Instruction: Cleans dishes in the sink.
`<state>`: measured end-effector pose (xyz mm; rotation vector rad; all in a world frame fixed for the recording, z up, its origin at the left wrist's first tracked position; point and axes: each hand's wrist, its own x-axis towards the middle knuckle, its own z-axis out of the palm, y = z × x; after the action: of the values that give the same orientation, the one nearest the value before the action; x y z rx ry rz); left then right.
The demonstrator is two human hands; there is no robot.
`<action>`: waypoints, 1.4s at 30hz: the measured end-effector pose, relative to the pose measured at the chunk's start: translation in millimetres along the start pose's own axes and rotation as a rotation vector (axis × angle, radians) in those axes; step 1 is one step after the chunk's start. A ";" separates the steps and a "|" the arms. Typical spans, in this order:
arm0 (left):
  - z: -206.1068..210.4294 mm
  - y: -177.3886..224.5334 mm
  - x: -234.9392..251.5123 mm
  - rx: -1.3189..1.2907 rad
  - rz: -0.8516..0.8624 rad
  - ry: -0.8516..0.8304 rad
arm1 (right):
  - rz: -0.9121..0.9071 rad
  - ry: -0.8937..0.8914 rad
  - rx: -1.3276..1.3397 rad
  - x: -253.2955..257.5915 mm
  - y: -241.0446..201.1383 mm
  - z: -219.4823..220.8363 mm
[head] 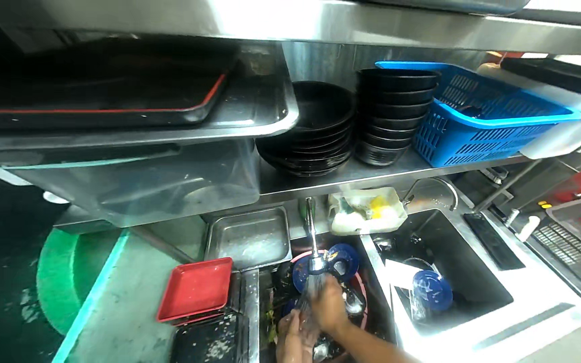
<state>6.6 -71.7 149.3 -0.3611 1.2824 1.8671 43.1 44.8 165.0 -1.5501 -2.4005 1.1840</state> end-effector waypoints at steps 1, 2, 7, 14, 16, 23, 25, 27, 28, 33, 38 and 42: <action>5.4 4.1 0.9 0.053 0.038 0.011 | -0.128 -0.032 0.027 -13.9 -2.6 9.6; 7.3 9.8 4.3 0.110 0.067 0.028 | -0.305 -0.073 0.044 -27.5 -0.6 20.2; -12.2 22.0 18.4 0.044 0.034 -0.029 | -0.512 -0.162 0.015 -5.5 36.8 22.4; -12.2 19.3 20.7 0.139 0.006 -0.034 | -0.529 -0.263 0.059 -24.4 17.9 19.2; -17.1 15.0 19.1 0.164 -0.036 -0.098 | -0.500 -0.227 -0.146 -2.8 33.4 11.7; -9.2 -7.9 -1.4 0.046 -0.202 -0.162 | -0.023 -0.237 0.518 74.8 73.0 -45.2; -0.2 -24.0 7.0 0.030 -0.247 -0.075 | 0.157 -0.282 1.107 61.4 77.5 -51.4; 15.7 -44.4 18.3 0.120 -0.307 0.015 | 0.323 -0.274 1.362 34.6 70.8 -51.1; 24.1 -54.7 22.4 0.213 -0.323 0.028 | 0.322 -0.271 1.368 21.8 72.9 -43.8; 41.8 -87.4 37.8 0.913 -0.291 -0.214 | 0.390 -0.067 1.050 1.5 134.0 -28.4; 21.2 -67.4 106.1 0.809 -0.370 -0.462 | 0.630 0.141 1.328 6.7 206.1 -91.5; -55.8 -93.0 245.2 1.048 0.027 -0.007 | 0.796 0.172 1.716 18.1 285.9 -109.1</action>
<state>-86.6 6.5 -89.6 0.2270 2.0374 0.9851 297.0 179.9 59.1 -1.4970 0.0060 2.0193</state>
